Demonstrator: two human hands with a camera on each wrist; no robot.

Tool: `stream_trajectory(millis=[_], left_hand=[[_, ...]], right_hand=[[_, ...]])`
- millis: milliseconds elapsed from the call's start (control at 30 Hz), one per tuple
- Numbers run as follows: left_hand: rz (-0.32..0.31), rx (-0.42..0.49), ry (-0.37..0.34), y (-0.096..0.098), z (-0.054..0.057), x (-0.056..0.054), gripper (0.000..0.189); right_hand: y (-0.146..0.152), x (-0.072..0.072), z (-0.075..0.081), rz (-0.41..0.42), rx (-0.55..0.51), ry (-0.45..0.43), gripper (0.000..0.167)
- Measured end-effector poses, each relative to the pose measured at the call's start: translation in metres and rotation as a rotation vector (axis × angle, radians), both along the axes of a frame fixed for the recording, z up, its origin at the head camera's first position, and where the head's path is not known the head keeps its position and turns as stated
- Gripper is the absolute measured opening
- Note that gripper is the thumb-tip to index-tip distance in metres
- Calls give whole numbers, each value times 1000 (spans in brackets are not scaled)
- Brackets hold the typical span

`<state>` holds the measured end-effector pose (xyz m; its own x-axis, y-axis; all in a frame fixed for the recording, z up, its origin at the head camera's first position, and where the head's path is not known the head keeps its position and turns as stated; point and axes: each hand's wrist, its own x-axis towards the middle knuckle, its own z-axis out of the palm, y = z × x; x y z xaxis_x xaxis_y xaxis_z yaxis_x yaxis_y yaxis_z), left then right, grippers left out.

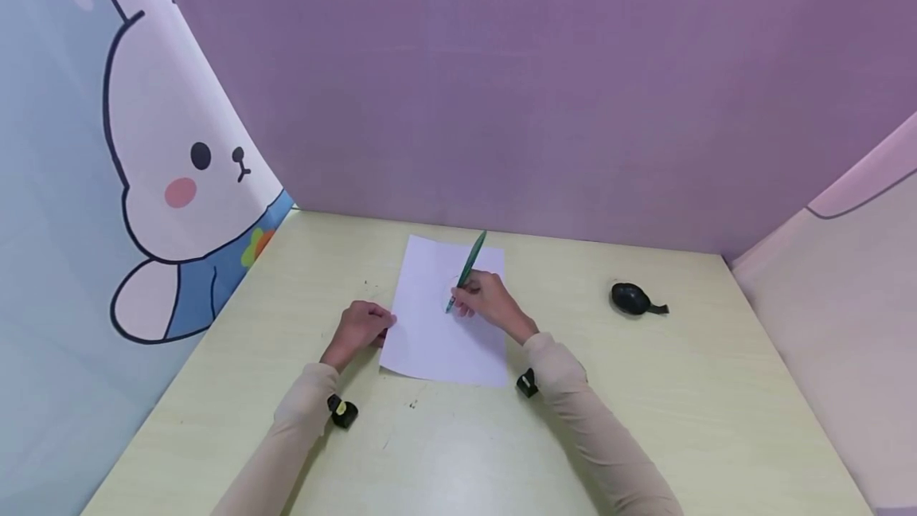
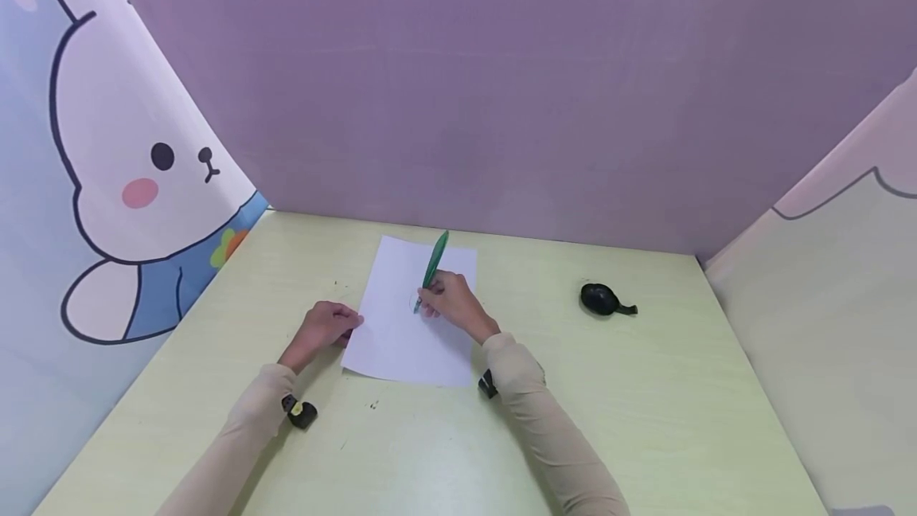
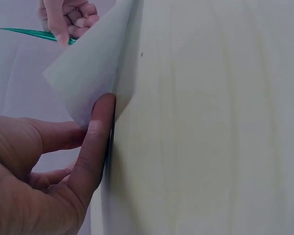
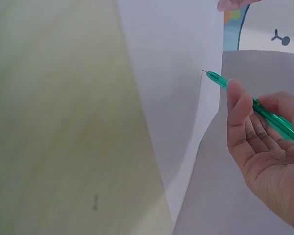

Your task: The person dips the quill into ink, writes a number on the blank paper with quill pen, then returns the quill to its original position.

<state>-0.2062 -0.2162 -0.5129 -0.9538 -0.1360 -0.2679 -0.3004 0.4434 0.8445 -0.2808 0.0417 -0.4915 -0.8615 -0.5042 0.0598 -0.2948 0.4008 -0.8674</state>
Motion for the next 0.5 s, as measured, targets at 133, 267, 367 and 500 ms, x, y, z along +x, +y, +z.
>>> stream_trajectory(millis=[133,267,367,500], left_hand=[[-1,-6,-1,0,0,0,22],[0,-14,-2,0,-1,0,22],[-3,-16,-4,0,-1,0,22],[-4,-16,-5,1,-1,0,22]], right_hand=[[2,0,0,-4,16,0,11],[3,1,0,-6,29,12,11],[4,1,1,0,28,20,10],[6,1,2,8,25,29,9]])
